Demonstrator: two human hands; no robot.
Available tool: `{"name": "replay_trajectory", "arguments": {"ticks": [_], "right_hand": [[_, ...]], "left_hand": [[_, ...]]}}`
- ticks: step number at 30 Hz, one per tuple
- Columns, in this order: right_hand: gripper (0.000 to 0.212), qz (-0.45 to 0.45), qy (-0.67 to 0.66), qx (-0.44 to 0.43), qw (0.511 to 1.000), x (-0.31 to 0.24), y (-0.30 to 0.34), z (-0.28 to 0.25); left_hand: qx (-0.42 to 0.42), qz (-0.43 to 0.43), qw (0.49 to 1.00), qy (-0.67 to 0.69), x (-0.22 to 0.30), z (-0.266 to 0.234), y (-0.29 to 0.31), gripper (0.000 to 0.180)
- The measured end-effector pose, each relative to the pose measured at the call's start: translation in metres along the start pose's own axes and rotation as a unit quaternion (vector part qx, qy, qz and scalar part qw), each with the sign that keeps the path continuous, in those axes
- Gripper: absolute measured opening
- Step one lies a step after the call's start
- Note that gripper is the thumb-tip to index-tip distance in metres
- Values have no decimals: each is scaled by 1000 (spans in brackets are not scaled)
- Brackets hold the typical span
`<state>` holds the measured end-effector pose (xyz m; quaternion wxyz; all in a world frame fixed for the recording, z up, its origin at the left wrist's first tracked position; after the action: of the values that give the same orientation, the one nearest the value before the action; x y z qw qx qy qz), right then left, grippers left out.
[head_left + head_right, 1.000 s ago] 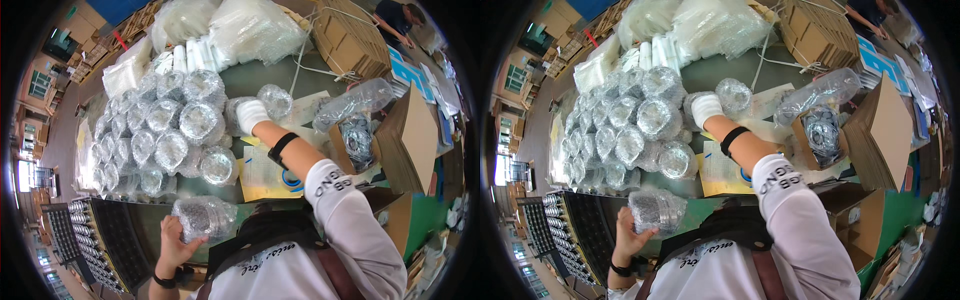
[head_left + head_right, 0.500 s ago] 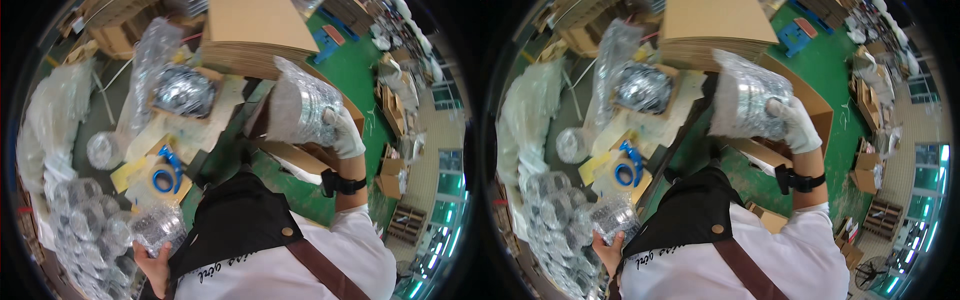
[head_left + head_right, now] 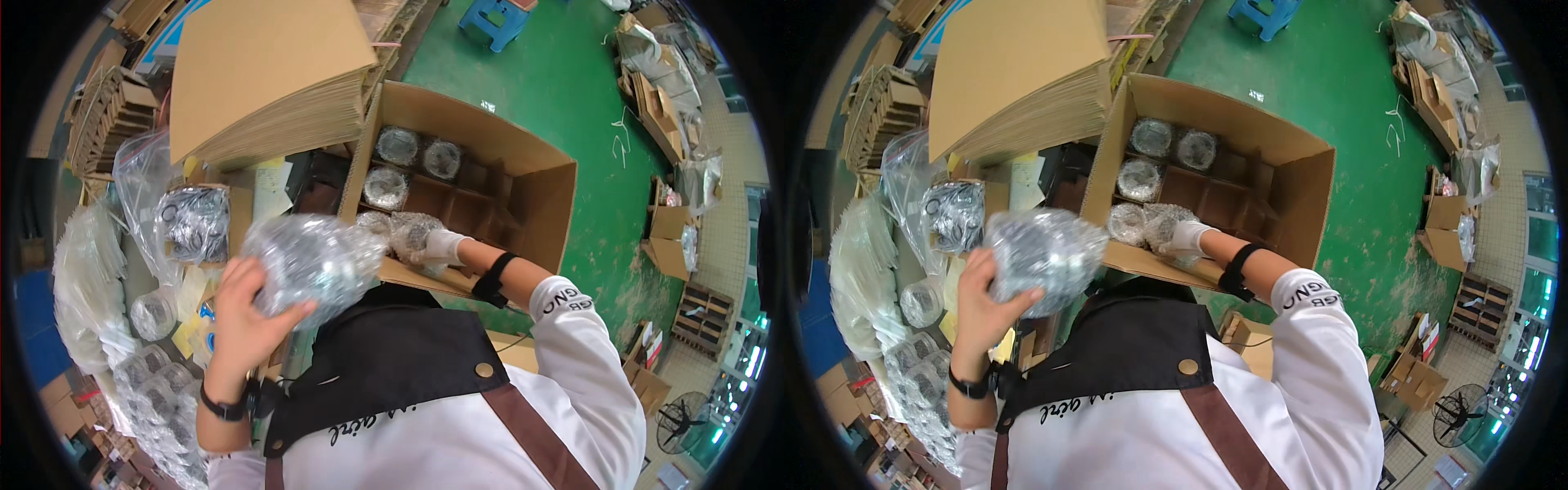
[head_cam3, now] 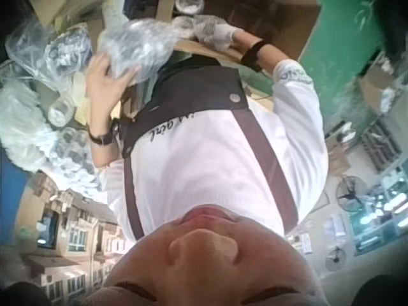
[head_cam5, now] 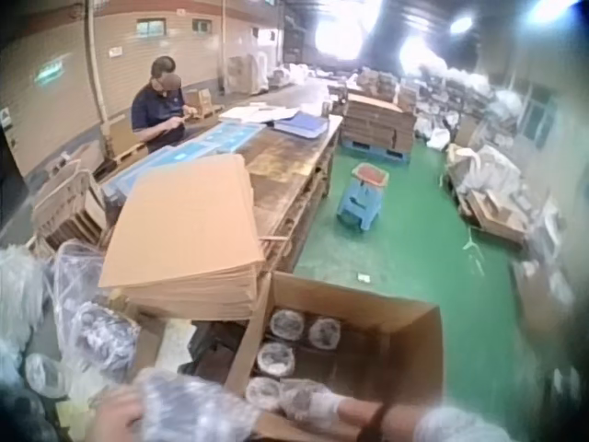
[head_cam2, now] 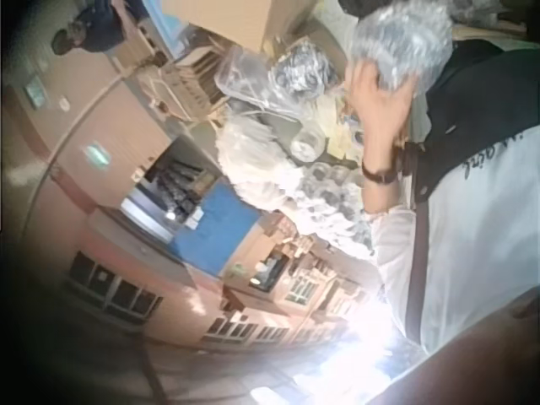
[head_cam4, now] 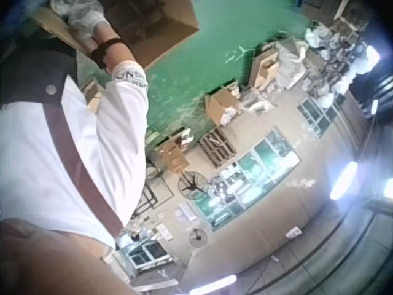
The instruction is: Pack metal components wrapped in bubble wrap into cardboard boxes, insert dividers, and seal the boxes with tape.
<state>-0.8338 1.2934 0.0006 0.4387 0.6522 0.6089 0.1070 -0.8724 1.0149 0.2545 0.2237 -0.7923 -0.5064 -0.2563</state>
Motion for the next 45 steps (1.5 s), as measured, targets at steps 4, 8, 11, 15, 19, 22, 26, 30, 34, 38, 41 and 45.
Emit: {"name": "replay_trajectory", "arguments": {"ticks": [4, 8, 11, 15, 19, 22, 26, 30, 34, 38, 41, 45], "right_hand": [[46, 45, -166, -28, 985, 52, 14, -19], [44, 11, -191, 180, 965, 77, 55, -77], [36, 45, -405, 319, 856, 125, 106, -81], [27, 129, -658, 321, 669, 160, 168, -43], [27, 160, -650, 324, 669, 168, 192, -18], [28, 121, -617, 311, 713, 137, 174, -35], [29, 2, -427, 279, 860, 68, 141, -82], [26, -9, -609, 125, 784, -5, 139, -63], [20, -16, -612, 31, 790, -45, 138, -16], [21, -25, -539, -14, 842, -134, 111, 11], [16, -126, -412, -22, 902, -254, 103, 25], [20, -406, -110, -55, 905, -452, 94, 79]], "left_hand": [[-168, 90, 981, -30, 35, 99, -97, 45], [-286, 94, 941, -155, 27, 243, -156, 48], [-286, 146, 919, -228, 16, 332, -155, 39], [-248, 190, 894, -321, -3, 413, -127, 36], [-364, 151, 871, -293, -3, 423, -100, 55], [-403, 180, 855, -273, -37, 397, -91, 68], [-436, 131, 890, 32, 28, 246, -86, 53], [-268, -146, 899, 313, -17, 88, -24, 29], [298, -345, 885, -93, -148, -40, 175, 27], [356, -477, 712, -372, -191, -122, 391, 53], [280, -496, 715, -405, -218, -140, 463, 62], [218, -472, 710, -475, -241, -189, 514, 69]]}}
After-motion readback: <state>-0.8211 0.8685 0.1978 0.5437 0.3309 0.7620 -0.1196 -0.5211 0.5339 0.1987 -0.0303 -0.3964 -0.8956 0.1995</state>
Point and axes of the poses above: each hand's wrist, its own y-axis away from the middle knuckle, its own z-axis out of the palm, x = y × z, the point moved 7 cm from there along -y, towards the middle knuckle, and after that the axes turned 7 degrees about x, right-handed, at the moved point
